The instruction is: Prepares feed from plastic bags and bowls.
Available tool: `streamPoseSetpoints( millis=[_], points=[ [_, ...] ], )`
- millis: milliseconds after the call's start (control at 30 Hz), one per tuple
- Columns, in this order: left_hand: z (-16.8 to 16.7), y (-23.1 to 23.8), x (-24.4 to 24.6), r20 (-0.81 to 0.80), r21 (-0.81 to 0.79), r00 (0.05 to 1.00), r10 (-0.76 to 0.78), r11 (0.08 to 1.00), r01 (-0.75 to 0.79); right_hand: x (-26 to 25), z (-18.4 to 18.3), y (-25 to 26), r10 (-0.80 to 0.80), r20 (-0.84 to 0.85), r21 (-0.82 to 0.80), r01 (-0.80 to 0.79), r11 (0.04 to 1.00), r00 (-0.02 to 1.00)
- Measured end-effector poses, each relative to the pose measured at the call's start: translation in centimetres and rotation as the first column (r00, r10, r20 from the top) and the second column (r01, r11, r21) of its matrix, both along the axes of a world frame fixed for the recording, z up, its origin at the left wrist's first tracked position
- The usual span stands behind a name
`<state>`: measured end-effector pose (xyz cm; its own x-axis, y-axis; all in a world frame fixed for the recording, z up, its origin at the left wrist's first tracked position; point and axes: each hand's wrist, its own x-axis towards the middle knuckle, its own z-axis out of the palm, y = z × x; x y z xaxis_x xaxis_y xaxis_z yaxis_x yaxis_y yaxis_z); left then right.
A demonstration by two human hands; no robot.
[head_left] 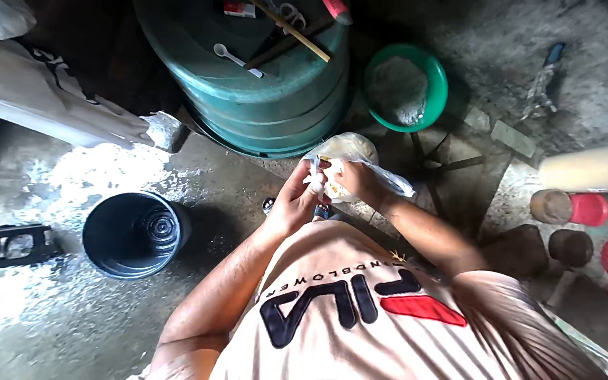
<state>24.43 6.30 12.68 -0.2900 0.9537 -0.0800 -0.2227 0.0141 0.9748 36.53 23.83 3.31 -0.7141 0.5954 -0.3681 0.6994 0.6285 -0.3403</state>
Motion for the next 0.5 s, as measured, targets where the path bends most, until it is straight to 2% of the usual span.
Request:
streamPoseSetpoints(
  millis=[67, 167, 233, 333, 400, 500],
  points=[
    [0.4, 0.6, 0.0, -0.012, -0.015, 1.0, -0.027, 1.0, 0.027, -0.4, 0.2, 0.1, -0.076, 0.056, -0.061, 0.079, 0.995, 0.996],
    [1.0, 1.2, 0.1, -0.006, -0.059, 0.998, -0.06, 0.996, 0.06, -0.4, 0.2, 0.1, -0.182, 0.049, -0.207, 0.188, 0.96, 0.982],
    [1.1, 1.6, 0.0, -0.019, -0.08, 0.997, -0.077, 0.994, 0.075, -0.1, -0.7, 0.2, -0.264, -0.023, -0.306, 0.245, 0.92, 0.964],
    [1.2, 1.9, 0.1, -0.01, -0.074, 0.996, -0.084, 0.994, 0.083, 0.0, -3.2, 0.1, -0.35, -0.201, -0.486, 0.217, 0.846, 0.915],
    [1.5, 1.9, 0.1, 0.002, -0.078, 0.997, -0.074, 0.994, 0.074, -0.2, -4.3, -0.1, -0.409, -0.255, -0.61, 0.182, 0.771, 0.876],
    [1.6, 1.5, -0.2, 0.037, -0.087, 0.998, -0.053, 0.995, 0.056, 0.0, -4.1, 0.3, -0.521, -0.203, -0.789, 0.176, 0.588, 0.829]
  ],
)
